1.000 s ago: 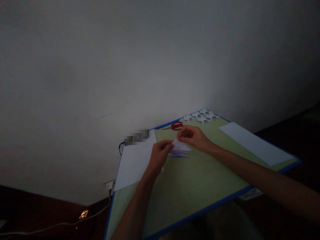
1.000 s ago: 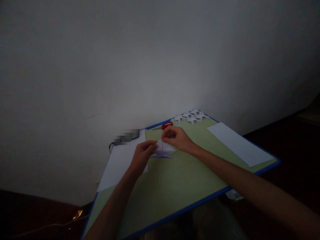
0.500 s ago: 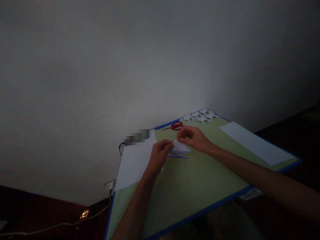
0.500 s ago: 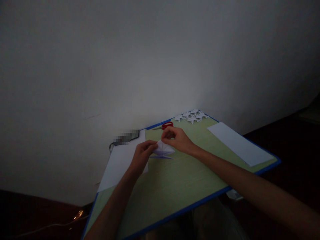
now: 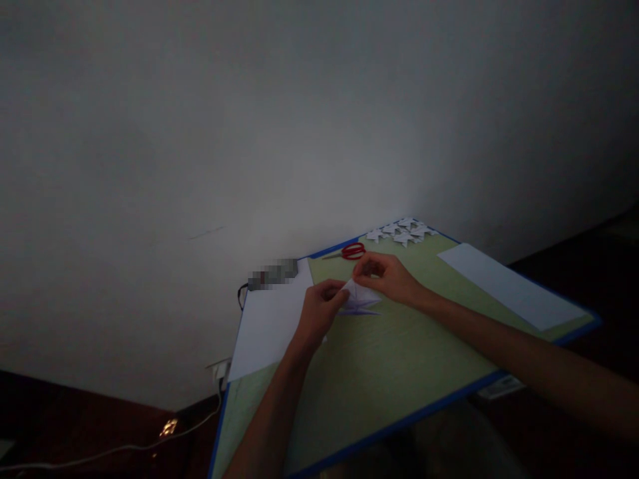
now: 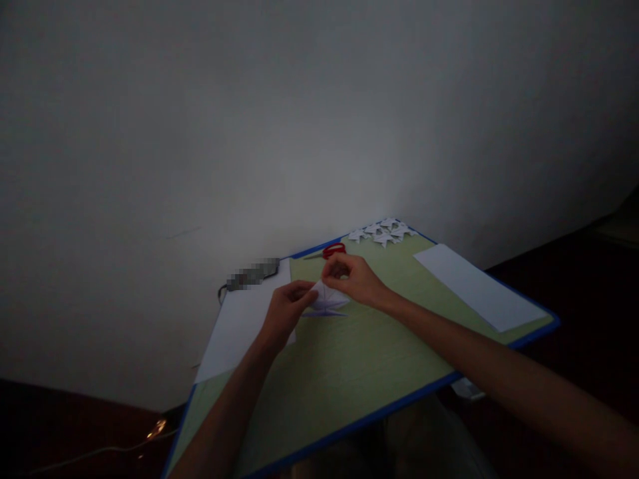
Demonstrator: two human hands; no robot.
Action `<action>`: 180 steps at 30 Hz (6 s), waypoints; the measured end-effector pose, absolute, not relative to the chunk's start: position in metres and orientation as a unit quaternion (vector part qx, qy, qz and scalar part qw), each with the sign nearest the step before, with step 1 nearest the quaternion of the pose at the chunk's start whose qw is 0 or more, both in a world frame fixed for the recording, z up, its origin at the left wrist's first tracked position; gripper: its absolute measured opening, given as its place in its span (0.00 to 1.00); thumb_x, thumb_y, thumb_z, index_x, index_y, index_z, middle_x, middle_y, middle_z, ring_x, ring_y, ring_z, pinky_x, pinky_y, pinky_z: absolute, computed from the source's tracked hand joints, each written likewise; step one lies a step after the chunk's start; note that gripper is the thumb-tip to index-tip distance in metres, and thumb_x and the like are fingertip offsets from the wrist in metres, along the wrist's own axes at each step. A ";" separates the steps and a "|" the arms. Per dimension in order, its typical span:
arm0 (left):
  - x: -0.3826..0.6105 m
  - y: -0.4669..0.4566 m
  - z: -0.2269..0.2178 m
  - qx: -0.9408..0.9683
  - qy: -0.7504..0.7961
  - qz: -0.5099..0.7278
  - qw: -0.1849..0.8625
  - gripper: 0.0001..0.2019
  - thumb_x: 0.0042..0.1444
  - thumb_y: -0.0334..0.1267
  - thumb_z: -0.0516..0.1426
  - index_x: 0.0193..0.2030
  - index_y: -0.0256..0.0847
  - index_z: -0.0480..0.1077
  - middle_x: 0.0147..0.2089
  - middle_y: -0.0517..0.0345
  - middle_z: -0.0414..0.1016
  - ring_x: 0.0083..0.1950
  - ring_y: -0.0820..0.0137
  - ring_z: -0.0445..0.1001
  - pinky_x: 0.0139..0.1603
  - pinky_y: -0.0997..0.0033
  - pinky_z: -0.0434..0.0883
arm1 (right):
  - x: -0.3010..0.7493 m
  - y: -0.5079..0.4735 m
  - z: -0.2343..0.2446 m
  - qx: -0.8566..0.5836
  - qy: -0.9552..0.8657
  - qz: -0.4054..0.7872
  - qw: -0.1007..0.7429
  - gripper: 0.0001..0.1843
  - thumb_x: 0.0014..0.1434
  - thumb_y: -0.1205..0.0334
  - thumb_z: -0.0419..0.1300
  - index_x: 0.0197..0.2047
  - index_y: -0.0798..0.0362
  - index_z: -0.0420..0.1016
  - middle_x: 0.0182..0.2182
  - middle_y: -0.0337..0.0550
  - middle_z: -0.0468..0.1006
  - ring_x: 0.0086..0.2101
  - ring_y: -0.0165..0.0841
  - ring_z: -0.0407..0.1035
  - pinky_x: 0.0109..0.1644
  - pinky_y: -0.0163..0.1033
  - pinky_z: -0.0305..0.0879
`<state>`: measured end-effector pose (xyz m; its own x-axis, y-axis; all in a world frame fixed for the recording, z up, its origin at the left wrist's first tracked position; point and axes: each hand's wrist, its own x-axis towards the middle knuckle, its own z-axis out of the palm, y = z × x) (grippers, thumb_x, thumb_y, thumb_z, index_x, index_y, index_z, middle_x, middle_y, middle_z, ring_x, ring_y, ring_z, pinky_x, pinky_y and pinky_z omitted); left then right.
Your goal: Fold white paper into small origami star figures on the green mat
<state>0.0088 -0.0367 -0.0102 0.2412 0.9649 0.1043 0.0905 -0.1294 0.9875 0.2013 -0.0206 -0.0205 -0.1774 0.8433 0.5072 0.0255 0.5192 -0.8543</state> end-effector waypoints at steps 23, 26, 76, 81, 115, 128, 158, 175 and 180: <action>0.008 -0.037 -0.014 0.613 0.408 0.433 0.519 0.15 0.43 0.37 0.71 0.38 0.35 0.79 0.38 0.50 0.84 0.38 0.64 0.81 0.42 0.66 0.75 | 0.200 -0.021 -0.019 -0.325 -0.678 0.360 0.552 0.07 0.53 0.59 0.68 0.33 0.52 0.75 0.31 0.41 0.78 0.32 0.32 0.72 0.39 0.39 0.70; 0.009 -0.037 -0.013 0.613 0.402 0.440 0.519 0.15 0.48 0.42 0.69 0.40 0.36 0.80 0.39 0.49 0.84 0.39 0.64 0.81 0.43 0.66 0.75 | 0.201 -0.020 -0.019 -0.328 -0.670 0.370 0.554 0.09 0.53 0.58 0.69 0.33 0.52 0.75 0.31 0.41 0.78 0.32 0.32 0.72 0.39 0.39 0.70; 0.007 -0.030 -0.018 0.647 0.426 0.476 0.417 0.14 0.53 0.48 0.66 0.36 0.37 0.78 0.34 0.53 0.82 0.33 0.67 0.78 0.35 0.70 0.71 | 0.200 -0.017 -0.029 -0.344 -0.662 0.428 0.510 0.11 0.55 0.55 0.67 0.36 0.55 0.80 0.31 0.42 0.79 0.31 0.32 0.72 0.37 0.38 0.67; 0.008 -0.031 -0.014 0.646 0.417 0.495 0.405 0.14 0.54 0.48 0.65 0.39 0.38 0.78 0.37 0.52 0.82 0.36 0.67 0.78 0.37 0.71 0.71 | 0.200 -0.019 -0.027 -0.344 -0.687 0.399 0.500 0.11 0.56 0.56 0.66 0.35 0.56 0.79 0.28 0.41 0.78 0.30 0.31 0.70 0.36 0.37 0.65; 0.011 -0.040 -0.009 0.721 0.454 0.475 0.219 0.09 0.59 0.41 0.60 0.32 0.40 0.72 0.26 0.62 0.74 0.28 0.73 0.70 0.31 0.74 0.65 | 0.192 -0.027 -0.027 -0.349 -0.772 0.384 0.366 0.16 0.60 0.51 0.61 0.29 0.55 0.68 0.23 0.33 0.63 0.25 0.27 0.56 0.28 0.34 0.50; 0.012 -0.044 -0.007 0.747 0.427 0.470 0.199 0.07 0.60 0.39 0.59 0.33 0.40 0.71 0.27 0.61 0.74 0.29 0.72 0.71 0.33 0.73 0.65 | 0.193 -0.027 -0.024 -0.364 -0.769 0.386 0.357 0.16 0.57 0.51 0.63 0.29 0.56 0.71 0.23 0.34 0.65 0.25 0.27 0.57 0.27 0.33 0.50; 0.011 -0.045 -0.003 0.712 0.440 0.502 0.217 0.09 0.61 0.42 0.58 0.33 0.40 0.70 0.29 0.60 0.73 0.30 0.72 0.71 0.33 0.74 0.67 | 0.198 -0.022 -0.025 -0.355 -0.750 0.353 0.433 0.14 0.62 0.53 0.61 0.34 0.56 0.78 0.29 0.41 0.77 0.32 0.33 0.69 0.38 0.36 0.63; 0.010 -0.045 -0.005 0.715 0.439 0.501 0.212 0.09 0.61 0.42 0.58 0.34 0.40 0.70 0.29 0.60 0.74 0.31 0.72 0.71 0.34 0.73 0.68 | 0.196 -0.023 -0.024 -0.361 -0.746 0.334 0.450 0.13 0.62 0.56 0.57 0.31 0.55 0.77 0.28 0.40 0.75 0.31 0.32 0.67 0.36 0.35 0.61; 0.010 -0.045 -0.004 0.719 0.437 0.497 0.214 0.09 0.61 0.41 0.58 0.33 0.40 0.70 0.29 0.60 0.74 0.30 0.72 0.71 0.34 0.74 0.67 | 0.197 -0.022 -0.023 -0.363 -0.748 0.336 0.443 0.13 0.60 0.57 0.57 0.32 0.56 0.78 0.28 0.41 0.76 0.31 0.32 0.67 0.34 0.35 0.60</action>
